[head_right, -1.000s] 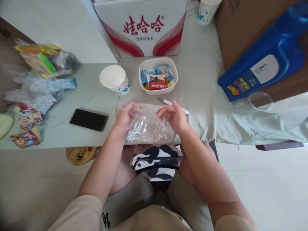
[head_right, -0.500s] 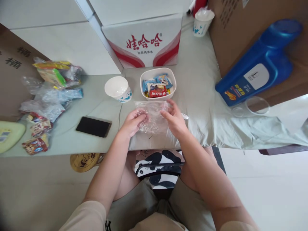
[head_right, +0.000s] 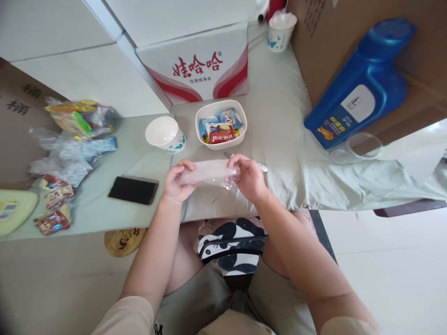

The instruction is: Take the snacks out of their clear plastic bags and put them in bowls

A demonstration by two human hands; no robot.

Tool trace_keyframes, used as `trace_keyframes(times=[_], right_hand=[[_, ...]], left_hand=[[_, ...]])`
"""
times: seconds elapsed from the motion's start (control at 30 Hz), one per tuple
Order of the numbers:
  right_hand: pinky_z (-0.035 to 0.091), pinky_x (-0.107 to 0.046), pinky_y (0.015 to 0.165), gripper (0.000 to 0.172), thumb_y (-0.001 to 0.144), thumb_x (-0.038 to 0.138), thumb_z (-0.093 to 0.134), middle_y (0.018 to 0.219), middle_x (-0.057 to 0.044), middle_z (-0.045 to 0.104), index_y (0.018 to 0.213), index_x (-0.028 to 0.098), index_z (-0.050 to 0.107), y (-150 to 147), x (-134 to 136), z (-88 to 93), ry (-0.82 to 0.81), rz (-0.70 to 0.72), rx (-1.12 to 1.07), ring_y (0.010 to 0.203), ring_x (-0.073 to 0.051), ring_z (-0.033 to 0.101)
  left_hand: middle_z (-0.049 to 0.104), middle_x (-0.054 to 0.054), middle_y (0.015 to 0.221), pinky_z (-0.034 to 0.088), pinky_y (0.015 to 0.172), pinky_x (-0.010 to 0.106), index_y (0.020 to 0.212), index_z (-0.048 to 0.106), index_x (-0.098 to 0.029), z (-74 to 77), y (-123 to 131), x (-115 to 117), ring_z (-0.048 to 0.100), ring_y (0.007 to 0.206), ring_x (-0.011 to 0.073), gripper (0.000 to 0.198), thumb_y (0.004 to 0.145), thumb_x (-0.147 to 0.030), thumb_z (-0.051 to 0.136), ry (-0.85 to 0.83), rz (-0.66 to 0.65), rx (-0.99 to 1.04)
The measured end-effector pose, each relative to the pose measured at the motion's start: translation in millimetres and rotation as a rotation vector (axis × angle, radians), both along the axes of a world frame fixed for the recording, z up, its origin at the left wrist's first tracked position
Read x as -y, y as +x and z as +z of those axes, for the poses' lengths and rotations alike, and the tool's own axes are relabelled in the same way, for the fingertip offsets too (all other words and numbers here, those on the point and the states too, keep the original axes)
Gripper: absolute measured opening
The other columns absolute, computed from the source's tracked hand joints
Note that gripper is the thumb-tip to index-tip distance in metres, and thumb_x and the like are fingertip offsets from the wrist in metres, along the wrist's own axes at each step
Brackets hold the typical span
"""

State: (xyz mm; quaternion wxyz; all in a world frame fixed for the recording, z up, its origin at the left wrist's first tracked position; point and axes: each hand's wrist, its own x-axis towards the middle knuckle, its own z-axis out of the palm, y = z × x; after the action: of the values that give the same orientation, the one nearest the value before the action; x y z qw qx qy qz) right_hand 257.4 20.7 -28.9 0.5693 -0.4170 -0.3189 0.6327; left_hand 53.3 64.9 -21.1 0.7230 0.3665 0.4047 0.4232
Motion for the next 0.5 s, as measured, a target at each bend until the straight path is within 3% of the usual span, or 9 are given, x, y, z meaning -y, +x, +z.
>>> trace_keyframes(times=[0.1,0.17,0.27,0.3,0.37,0.43,0.5], right_hand=[[0.041,-0.028,0.055,0.034,0.084,0.053,0.058,0.064,0.001,0.050,0.070,0.023,0.049,-0.9,-1.4,-6.0,0.008,-0.041,0.178,0.057,-0.013,0.047],[0.038,-0.026,0.056,0.029,0.074,0.042,0.073,0.065,0.006,0.049,0.088,0.024,0.054,-2.8,-2.9,-11.5,-0.047,-0.071,0.268,0.056,-0.011,0.044],[0.041,-0.026,0.061,0.060,0.066,0.036,0.078,0.071,0.009,0.052,0.118,0.027,0.049,-4.4,-5.3,-16.4,-0.101,-0.180,0.256,0.061,-0.012,0.049],[0.043,-0.027,0.065,0.058,0.067,0.037,0.076,0.074,0.008,0.054,0.117,0.026,0.050,-4.4,-5.8,-16.3,-0.095,-0.217,0.234,0.064,-0.013,0.052],[0.046,-0.030,0.071,0.037,0.070,0.041,0.071,0.077,0.004,0.057,0.099,0.025,0.055,-4.6,-5.0,-13.6,-0.052,-0.256,0.273,0.071,-0.015,0.056],[0.047,-0.034,0.079,0.020,0.073,0.037,0.066,0.081,0.000,0.060,0.082,0.024,0.054,-6.8,-1.3,-9.2,0.078,-0.221,0.427,0.081,-0.019,0.058],[0.046,-0.037,0.086,0.010,0.073,0.030,0.061,0.089,-0.004,0.065,0.077,0.024,0.054,-12.5,4.6,-5.6,0.272,-0.106,0.570,0.091,-0.023,0.060]], left_hand=[[0.053,-0.003,0.065,0.037,0.043,0.019,0.066,0.054,-0.018,-2.0,1.5,-3.6,0.049,0.050,0.0076,0.025,0.068,-0.037,0.070,0.063,-0.014,-0.068],[0.058,-0.003,0.077,0.040,0.050,0.017,0.076,0.058,-0.019,-6.3,2.4,-5.1,0.052,0.056,0.0057,0.023,0.062,-0.023,0.075,0.127,0.042,-0.178],[0.063,-0.001,0.100,0.049,0.071,0.020,0.090,0.058,-0.021,-13.7,1.2,-2.9,0.063,0.078,0.0087,0.032,0.063,-0.014,0.073,0.249,0.288,-0.368],[0.063,0.000,0.100,0.050,0.078,0.021,0.090,0.058,-0.022,-15.5,0.4,-0.3,0.064,0.084,0.0100,0.029,0.065,-0.015,0.072,0.293,0.369,-0.431],[0.063,0.001,0.094,0.049,0.086,0.024,0.090,0.057,-0.021,-17.0,-1.0,8.2,0.065,0.088,0.0119,0.022,0.073,-0.020,0.070,0.362,0.425,-0.528],[0.065,0.004,0.100,0.049,0.093,0.028,0.096,0.059,-0.022,-15.8,-1.0,19.6,0.065,0.097,0.0149,0.023,0.078,-0.026,0.071,0.393,0.338,-0.565],[0.065,0.008,0.120,0.047,0.101,0.032,0.109,0.059,-0.023,-13.2,-0.2,30.9,0.062,0.117,0.0198,0.039,0.076,-0.032,0.077,0.384,0.205,-0.558]])
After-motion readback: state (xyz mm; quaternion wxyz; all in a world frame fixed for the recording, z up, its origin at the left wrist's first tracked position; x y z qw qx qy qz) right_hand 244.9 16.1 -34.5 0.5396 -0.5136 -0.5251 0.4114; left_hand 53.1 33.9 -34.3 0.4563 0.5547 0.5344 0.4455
